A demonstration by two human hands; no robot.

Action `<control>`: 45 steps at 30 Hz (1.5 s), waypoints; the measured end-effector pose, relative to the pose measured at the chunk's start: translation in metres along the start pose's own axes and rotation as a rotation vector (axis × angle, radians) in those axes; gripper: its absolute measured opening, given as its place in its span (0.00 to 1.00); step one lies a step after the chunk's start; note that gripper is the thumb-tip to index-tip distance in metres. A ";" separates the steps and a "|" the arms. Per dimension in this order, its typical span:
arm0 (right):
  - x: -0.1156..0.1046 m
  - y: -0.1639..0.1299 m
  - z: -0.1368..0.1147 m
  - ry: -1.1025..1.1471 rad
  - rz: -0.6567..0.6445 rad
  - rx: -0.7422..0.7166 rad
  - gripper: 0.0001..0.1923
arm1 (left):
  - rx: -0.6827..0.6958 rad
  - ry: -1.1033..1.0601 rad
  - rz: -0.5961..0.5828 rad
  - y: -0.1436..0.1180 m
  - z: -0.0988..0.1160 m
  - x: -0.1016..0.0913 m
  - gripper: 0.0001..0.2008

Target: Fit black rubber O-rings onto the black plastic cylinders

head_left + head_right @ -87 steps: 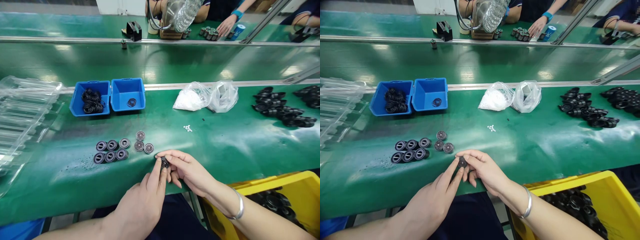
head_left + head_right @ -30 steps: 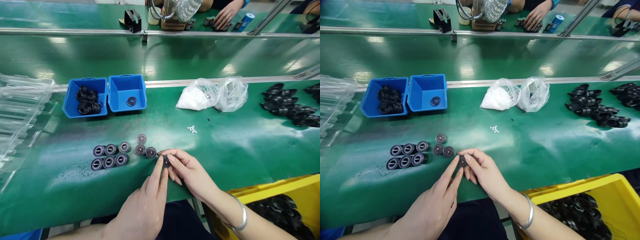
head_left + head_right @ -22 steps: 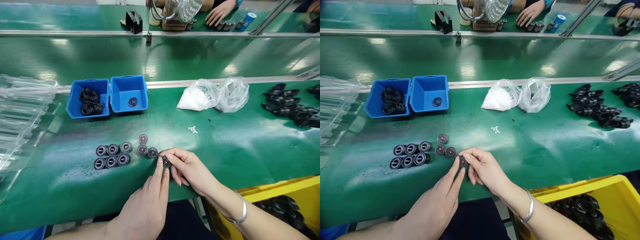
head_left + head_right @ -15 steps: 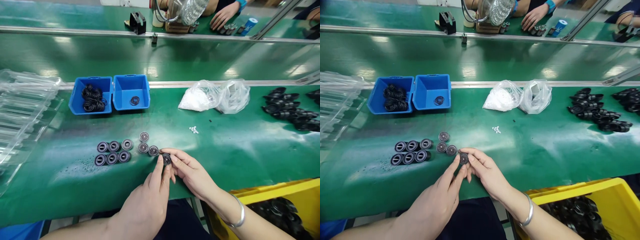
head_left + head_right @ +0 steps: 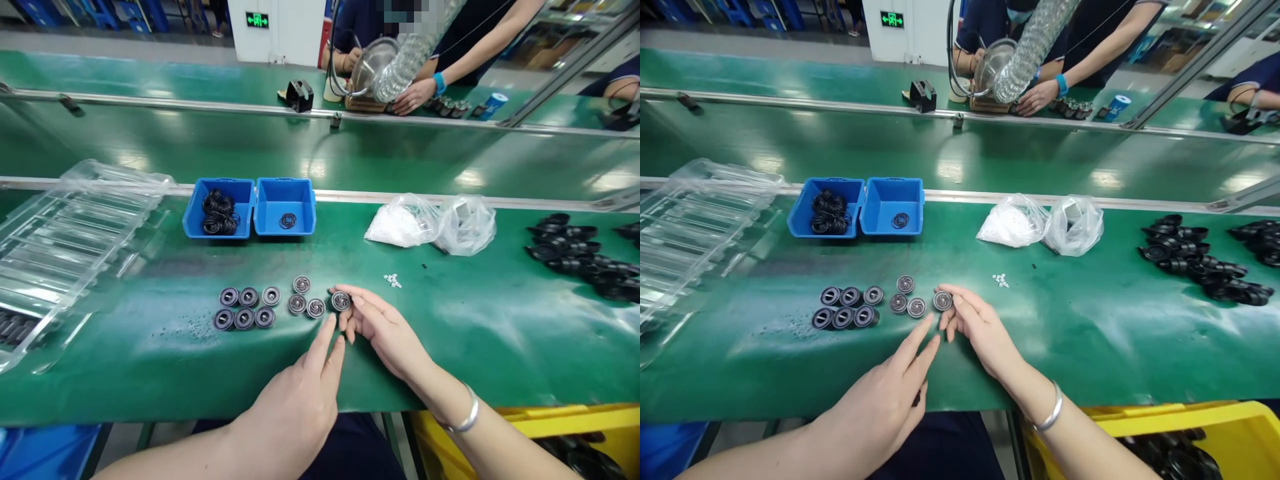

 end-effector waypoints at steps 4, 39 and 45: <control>0.011 0.021 -0.016 -0.099 -0.088 -0.008 0.23 | -0.128 -0.417 -0.010 -0.015 -0.018 -0.007 0.26; 0.127 -0.011 -0.047 -0.692 -0.347 -0.609 0.25 | -0.476 -1.622 0.657 -0.067 -0.098 -0.043 0.09; 0.126 -0.007 -0.041 -0.470 -0.253 -0.538 0.25 | -0.501 -1.946 0.729 -0.067 -0.099 -0.030 0.09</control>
Point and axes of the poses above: each hand's wrist, its own y-axis towards the middle knuckle, its own x-axis out of the palm, z = x × y, the point moved 8 cm from there along y, towards the middle knuckle, and after that the axes turned 1 degree about -z, right-handed, at the moved point
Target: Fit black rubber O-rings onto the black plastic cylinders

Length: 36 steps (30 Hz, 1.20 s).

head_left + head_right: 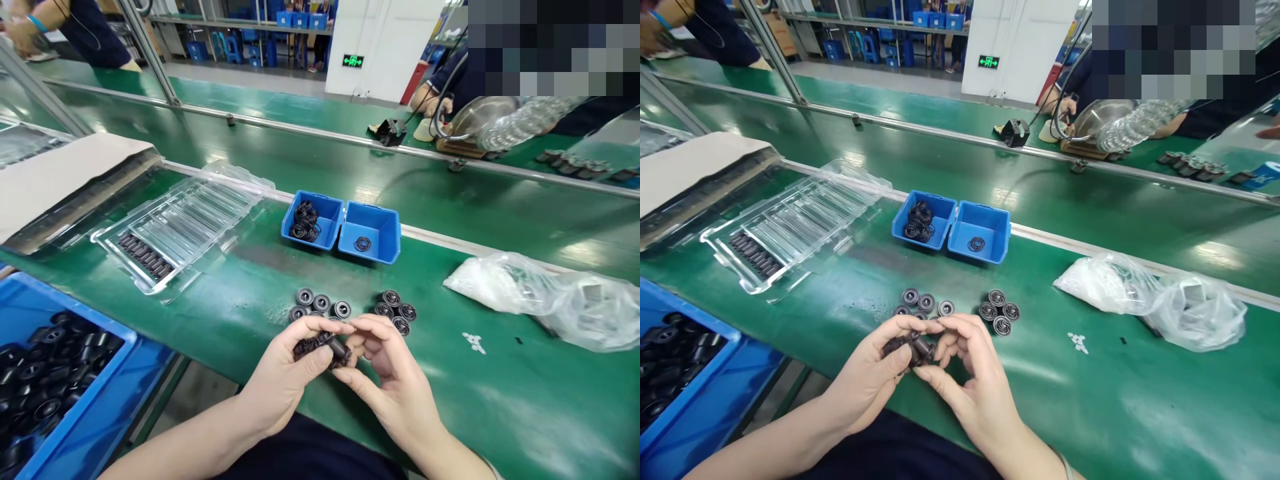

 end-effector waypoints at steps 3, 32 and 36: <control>0.003 0.004 0.000 0.010 0.001 0.007 0.19 | -0.066 -0.101 0.035 0.000 -0.003 -0.003 0.14; -0.024 0.050 0.001 -0.655 -0.125 -0.152 0.09 | 0.024 0.158 0.158 -0.002 0.013 -0.036 0.17; -0.011 0.050 0.002 -0.754 -0.220 -0.229 0.10 | -0.016 0.136 0.185 -0.002 0.009 -0.039 0.13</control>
Point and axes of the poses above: each hand's wrist, its own y-axis towards the middle knuckle, its own x-axis out of the palm, z = x × y, the point moved 8 cm from there along y, towards the middle knuckle, and after that the axes turned 1 degree about -z, right-handed, at the moved point
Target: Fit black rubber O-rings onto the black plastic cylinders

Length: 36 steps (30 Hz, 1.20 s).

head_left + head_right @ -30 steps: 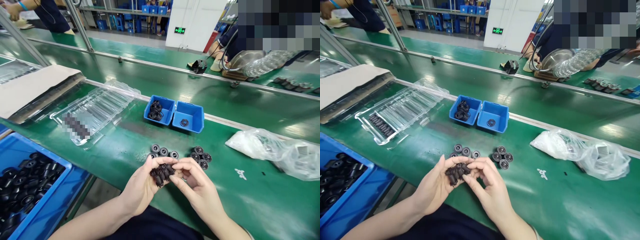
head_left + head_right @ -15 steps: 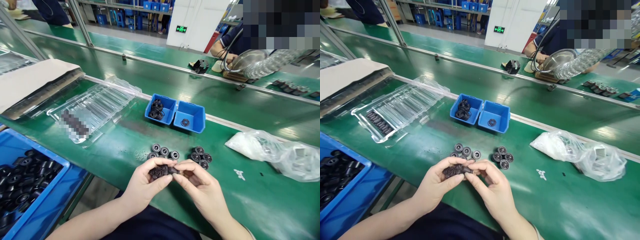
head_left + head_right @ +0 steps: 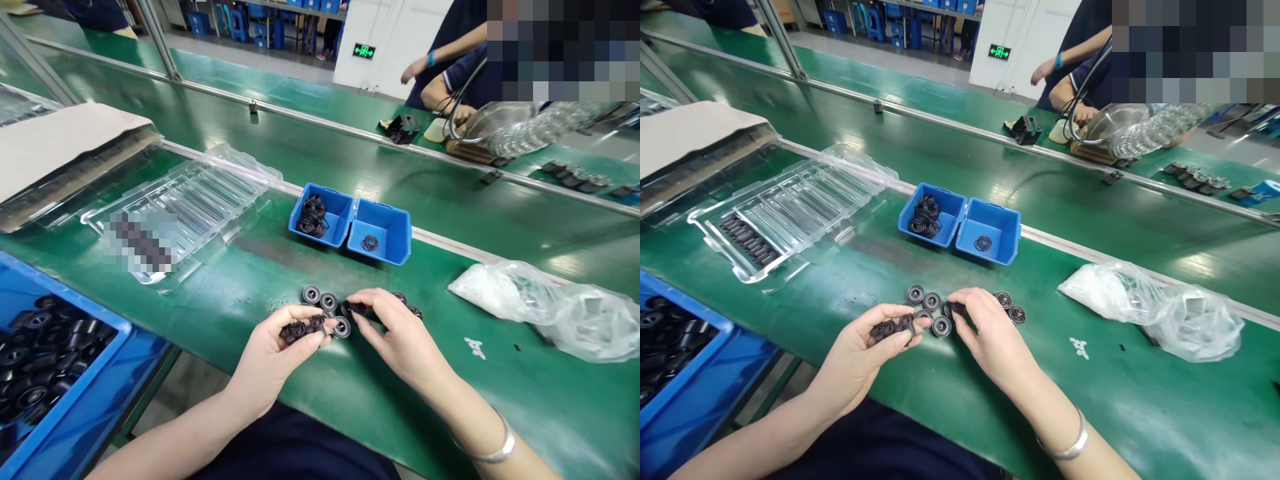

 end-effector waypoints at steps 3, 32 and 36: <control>0.002 -0.001 -0.001 -0.033 -0.030 -0.013 0.10 | -0.003 -0.011 0.011 0.000 0.001 -0.002 0.13; 0.004 0.000 -0.044 0.343 -0.210 -0.013 0.12 | 0.023 0.281 -0.070 0.002 0.001 0.009 0.22; -0.007 -0.004 -0.020 0.334 -0.063 0.134 0.08 | -0.007 0.211 -0.077 0.002 0.003 0.006 0.14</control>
Point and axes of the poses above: each hand's wrist, its own y-axis towards the middle knuckle, its own x-axis out of the palm, z = x × y, the point moved 8 cm from there along y, towards the middle knuckle, and after that the axes turned 1 degree about -z, right-handed, at the moved point
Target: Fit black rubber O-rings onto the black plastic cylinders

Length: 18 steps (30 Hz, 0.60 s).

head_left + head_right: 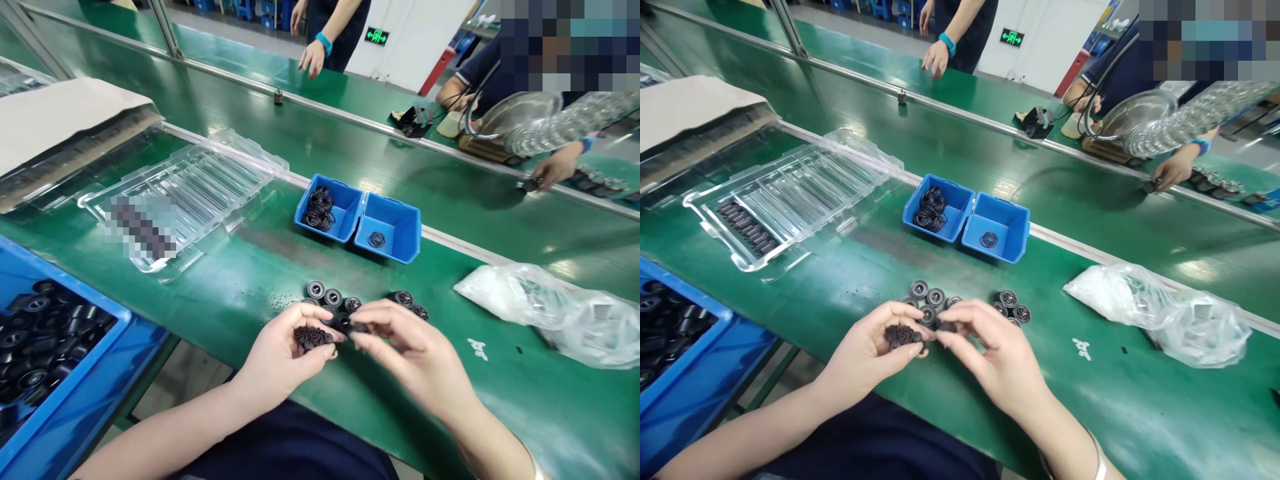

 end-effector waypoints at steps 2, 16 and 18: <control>-0.008 -0.002 0.010 -0.029 0.075 0.053 0.09 | 0.017 -0.018 0.008 0.000 0.004 -0.004 0.09; 0.018 -0.003 -0.001 -0.363 -0.066 -0.174 0.18 | 0.098 -0.012 0.067 0.000 0.010 -0.018 0.08; 0.020 -0.001 -0.005 -0.385 -0.099 -0.206 0.19 | 0.074 -0.044 0.067 0.001 0.007 -0.018 0.10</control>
Point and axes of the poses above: each hand's wrist, its own y-axis towards the middle knuckle, its own x-axis out of the palm, z = x × y, the point moved 8 cm from there along y, towards the middle knuckle, and after that the axes turned 1 degree about -z, right-handed, at the moved point
